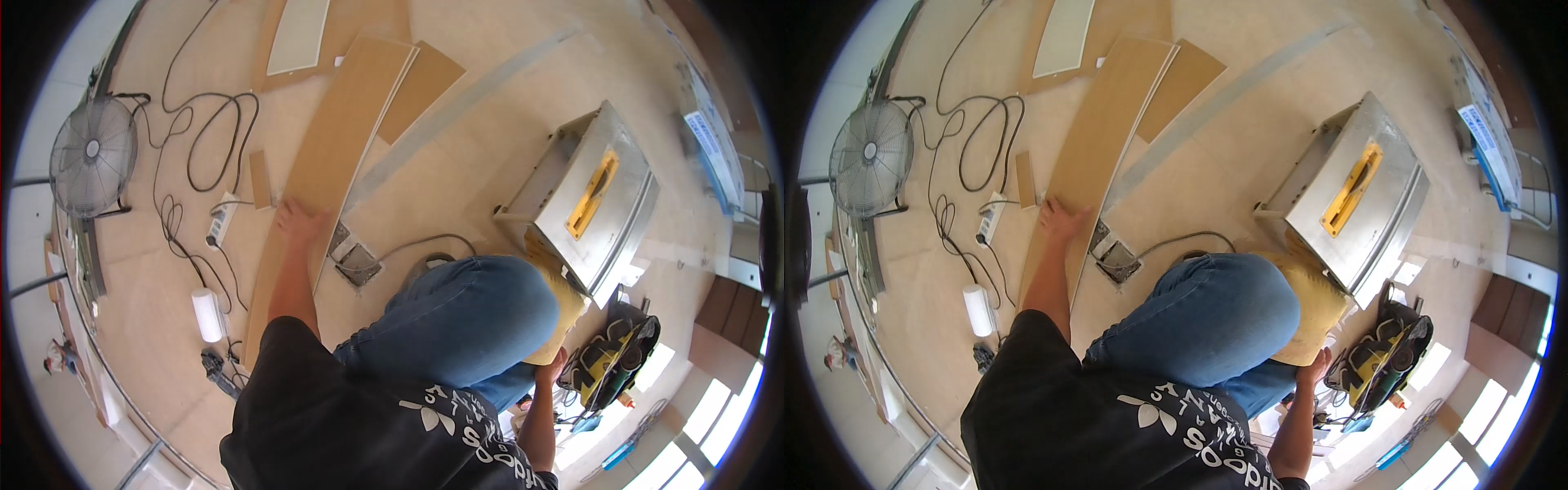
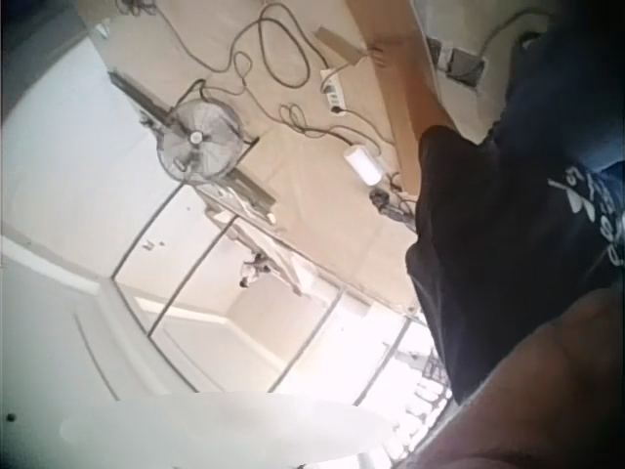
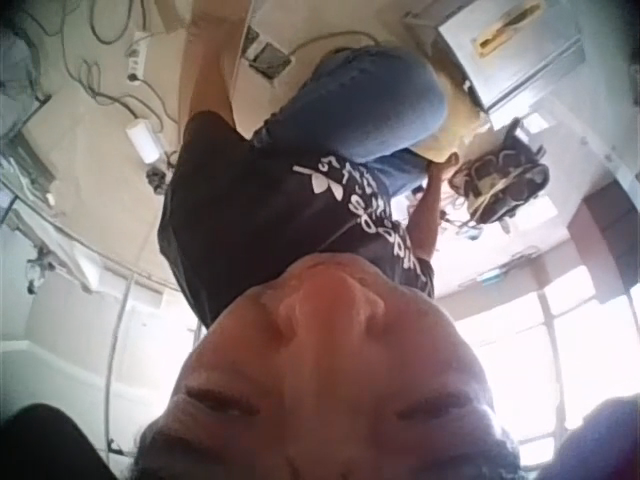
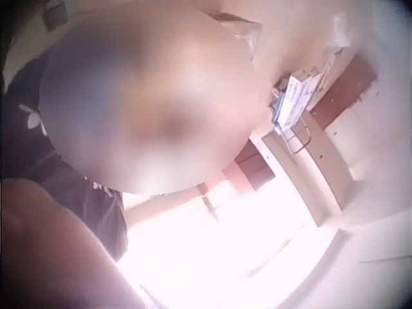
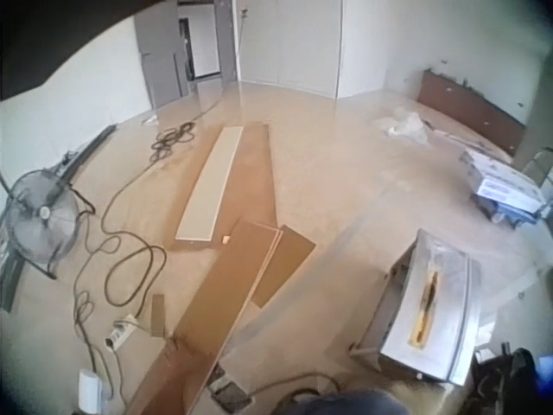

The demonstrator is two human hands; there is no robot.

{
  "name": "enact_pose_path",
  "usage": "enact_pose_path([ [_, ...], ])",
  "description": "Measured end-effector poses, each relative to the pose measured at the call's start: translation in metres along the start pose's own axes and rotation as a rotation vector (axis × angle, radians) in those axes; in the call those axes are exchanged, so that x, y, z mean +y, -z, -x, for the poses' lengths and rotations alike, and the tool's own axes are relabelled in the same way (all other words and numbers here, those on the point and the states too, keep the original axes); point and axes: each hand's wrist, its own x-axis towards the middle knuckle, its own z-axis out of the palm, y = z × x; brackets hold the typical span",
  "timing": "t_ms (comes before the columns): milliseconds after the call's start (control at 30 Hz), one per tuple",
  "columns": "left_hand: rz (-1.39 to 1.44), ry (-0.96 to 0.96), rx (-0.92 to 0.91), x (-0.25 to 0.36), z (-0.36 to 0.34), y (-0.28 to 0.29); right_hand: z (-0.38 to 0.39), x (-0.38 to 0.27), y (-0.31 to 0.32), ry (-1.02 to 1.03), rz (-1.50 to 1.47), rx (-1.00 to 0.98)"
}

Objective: The person cuts a laminate plank using a small table saw, marks it with a pencil, and hammers it into place on the floor next to a glass partition.

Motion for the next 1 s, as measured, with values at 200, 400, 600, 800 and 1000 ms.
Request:
enact_pose_path([
  [200, 0.098, 0.189, -0.150, -0.041, -0.015, 0.015, 0.015, -0.006, -0.001, -0.105, -0.011, 0.045],
  [400, 0.010, 0.134, -0.109, -0.016, -0.001, 0.012, 0.022, -0.008, 0.004, -0.273, -0.108, 0.108],
  [600, -0.118, 0.097, -0.084, -0.008, 0.011, 0.032, 0.027, -0.011, 0.003, -0.254, -0.221, 0.146],
  [800, -0.107, 0.070, -0.129, -0.006, 0.013, 0.044, 0.029, 0.004, -0.003, -0.274, -0.162, 0.199],
  [1000, -0.116, -0.548, -0.355, -0.083, -0.046, 0.034, 0.016, -0.024, -0.015, -0.295, -0.376, 0.197],
])
